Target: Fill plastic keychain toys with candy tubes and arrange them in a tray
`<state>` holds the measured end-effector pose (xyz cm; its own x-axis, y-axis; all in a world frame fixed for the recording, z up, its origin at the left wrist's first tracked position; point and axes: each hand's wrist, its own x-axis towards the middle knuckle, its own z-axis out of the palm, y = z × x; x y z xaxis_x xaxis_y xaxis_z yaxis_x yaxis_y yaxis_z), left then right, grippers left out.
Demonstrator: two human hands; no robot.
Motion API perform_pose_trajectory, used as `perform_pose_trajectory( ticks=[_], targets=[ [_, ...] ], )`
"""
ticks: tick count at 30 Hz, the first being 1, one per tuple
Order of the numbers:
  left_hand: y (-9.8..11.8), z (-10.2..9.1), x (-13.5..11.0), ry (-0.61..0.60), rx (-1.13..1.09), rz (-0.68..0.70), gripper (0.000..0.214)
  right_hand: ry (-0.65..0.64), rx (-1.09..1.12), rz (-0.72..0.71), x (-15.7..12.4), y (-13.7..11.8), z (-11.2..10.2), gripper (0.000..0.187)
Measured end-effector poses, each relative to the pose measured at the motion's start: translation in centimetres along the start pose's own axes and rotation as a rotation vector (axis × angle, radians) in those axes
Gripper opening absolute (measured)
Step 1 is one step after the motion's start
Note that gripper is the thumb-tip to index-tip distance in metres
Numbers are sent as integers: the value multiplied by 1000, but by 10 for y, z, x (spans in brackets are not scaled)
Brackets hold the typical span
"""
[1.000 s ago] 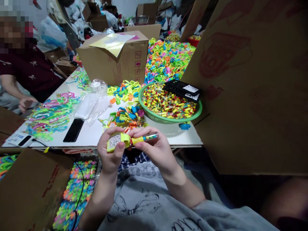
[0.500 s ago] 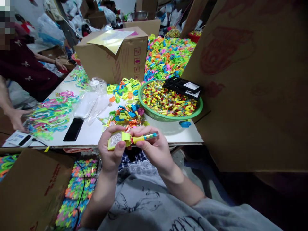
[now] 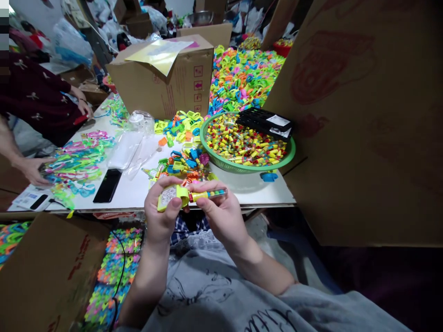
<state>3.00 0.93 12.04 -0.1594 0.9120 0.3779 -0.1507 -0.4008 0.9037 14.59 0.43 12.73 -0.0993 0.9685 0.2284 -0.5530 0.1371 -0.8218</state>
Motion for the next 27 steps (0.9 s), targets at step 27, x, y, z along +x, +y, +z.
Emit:
perform_pose_trajectory(
  ticks=[27],
  targets=[
    [5,12,-11,-95,108,109,32,-290,-526,-266,4,-26,-32,30]
  ],
)
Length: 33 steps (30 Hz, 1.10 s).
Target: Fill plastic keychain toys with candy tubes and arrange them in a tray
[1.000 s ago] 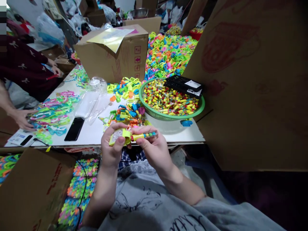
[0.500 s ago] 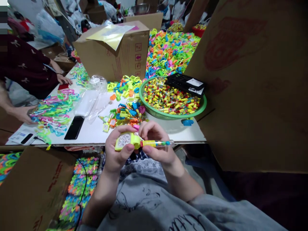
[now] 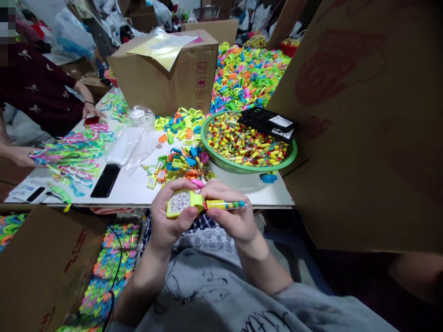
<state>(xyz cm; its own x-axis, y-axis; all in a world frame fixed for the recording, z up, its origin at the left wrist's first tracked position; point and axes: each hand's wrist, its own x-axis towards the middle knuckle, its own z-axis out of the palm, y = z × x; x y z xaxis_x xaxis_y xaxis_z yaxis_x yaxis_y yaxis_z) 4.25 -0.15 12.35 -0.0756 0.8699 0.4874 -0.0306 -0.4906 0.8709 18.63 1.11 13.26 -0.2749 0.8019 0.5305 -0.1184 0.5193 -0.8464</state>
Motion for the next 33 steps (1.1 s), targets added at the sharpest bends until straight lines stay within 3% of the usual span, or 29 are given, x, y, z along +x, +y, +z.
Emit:
perform_pose_trajectory(
  ticks=[6,14,20,24,26,29,33],
  targets=[
    [4,0,-2,-5,-23,0,30,5,53,-7,-1,3,3,30],
    [3,0,-2,-53,-186,-184,38,-11,67,26,0,10,5,29],
    [3,0,1,-9,-250,-259,35,6,66,77,2,8,7,26],
    [2,2,2,28,-294,-258,34,0,104,108,3,9,4,33],
    [1,2,1,43,-299,-254,33,58,138,108,1,12,3,35],
    [0,2,0,54,-276,-227,34,184,96,62,-1,18,3,30],
    [-1,-1,-4,30,-239,-164,36,143,95,-86,-1,22,7,31]
  ],
)
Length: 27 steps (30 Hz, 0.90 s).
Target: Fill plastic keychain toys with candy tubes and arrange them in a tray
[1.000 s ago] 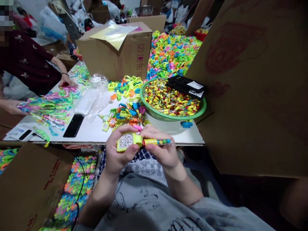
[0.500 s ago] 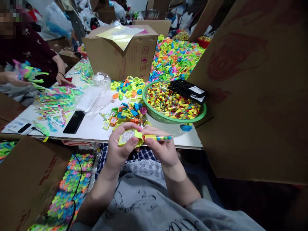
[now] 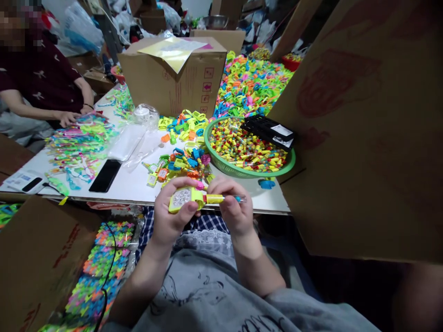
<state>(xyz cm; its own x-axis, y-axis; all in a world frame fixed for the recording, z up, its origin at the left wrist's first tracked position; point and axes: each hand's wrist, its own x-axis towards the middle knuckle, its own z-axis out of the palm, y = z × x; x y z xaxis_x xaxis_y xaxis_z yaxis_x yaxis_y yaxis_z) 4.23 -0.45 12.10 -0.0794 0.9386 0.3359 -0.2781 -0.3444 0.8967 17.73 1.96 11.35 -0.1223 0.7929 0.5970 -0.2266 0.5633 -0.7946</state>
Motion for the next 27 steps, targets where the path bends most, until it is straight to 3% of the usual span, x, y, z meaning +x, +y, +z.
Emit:
perform_pose_trajectory(
  ticks=[7,14,23,25,27],
  targets=[
    [2,-2,-3,-28,21,54,36,-106,4,-196,2,-1,1,26],
    [0,-2,-3,-1,48,91,36,-152,-37,-247,6,-2,-3,29],
    [-2,-7,-2,-5,72,71,33,-190,-29,-148,6,5,-1,33],
    [-4,-16,2,17,138,47,35,-242,-35,-64,12,9,-15,46],
    [-10,-31,11,106,281,67,37,-215,-135,40,26,18,-42,60]
  ],
)
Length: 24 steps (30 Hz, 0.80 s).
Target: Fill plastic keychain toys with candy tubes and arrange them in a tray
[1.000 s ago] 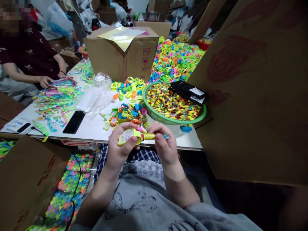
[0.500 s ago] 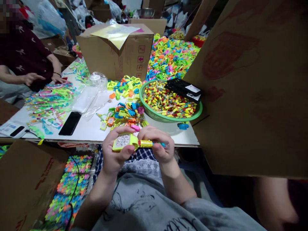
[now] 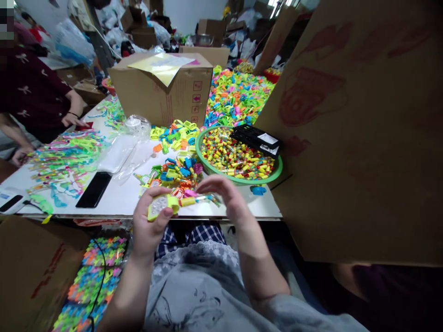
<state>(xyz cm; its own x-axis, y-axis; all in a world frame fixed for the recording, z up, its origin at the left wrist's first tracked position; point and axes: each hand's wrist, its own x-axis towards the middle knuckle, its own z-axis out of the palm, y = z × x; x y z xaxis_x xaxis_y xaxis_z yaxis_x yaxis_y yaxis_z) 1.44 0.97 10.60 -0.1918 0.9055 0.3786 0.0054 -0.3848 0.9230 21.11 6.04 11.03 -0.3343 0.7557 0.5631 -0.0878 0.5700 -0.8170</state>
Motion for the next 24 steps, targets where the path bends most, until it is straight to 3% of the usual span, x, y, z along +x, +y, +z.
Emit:
perform_pose_trajectory(
  ticks=[3,4,7,10,14,18,21,24],
  targets=[
    [-34,-23,18,202,305,62,43,166,-484,222,21,29,-59,44],
    [-51,-31,23,251,378,66,46,125,-713,317,30,40,-78,37],
    [-106,-51,31,299,491,50,58,-215,-1293,550,51,74,-114,28],
    [-153,-68,30,378,658,28,53,-485,-1561,596,63,99,-121,32],
    [-184,-90,28,479,803,-22,50,-622,-1633,494,70,116,-123,35],
    [-194,-104,30,447,872,-77,52,-667,-1599,435,74,121,-131,27],
    [-198,-102,31,382,919,-102,50,-592,-1552,347,76,123,-137,21],
    [-199,-95,30,348,987,-127,50,-378,-1427,267,87,124,-140,19]
  ],
)
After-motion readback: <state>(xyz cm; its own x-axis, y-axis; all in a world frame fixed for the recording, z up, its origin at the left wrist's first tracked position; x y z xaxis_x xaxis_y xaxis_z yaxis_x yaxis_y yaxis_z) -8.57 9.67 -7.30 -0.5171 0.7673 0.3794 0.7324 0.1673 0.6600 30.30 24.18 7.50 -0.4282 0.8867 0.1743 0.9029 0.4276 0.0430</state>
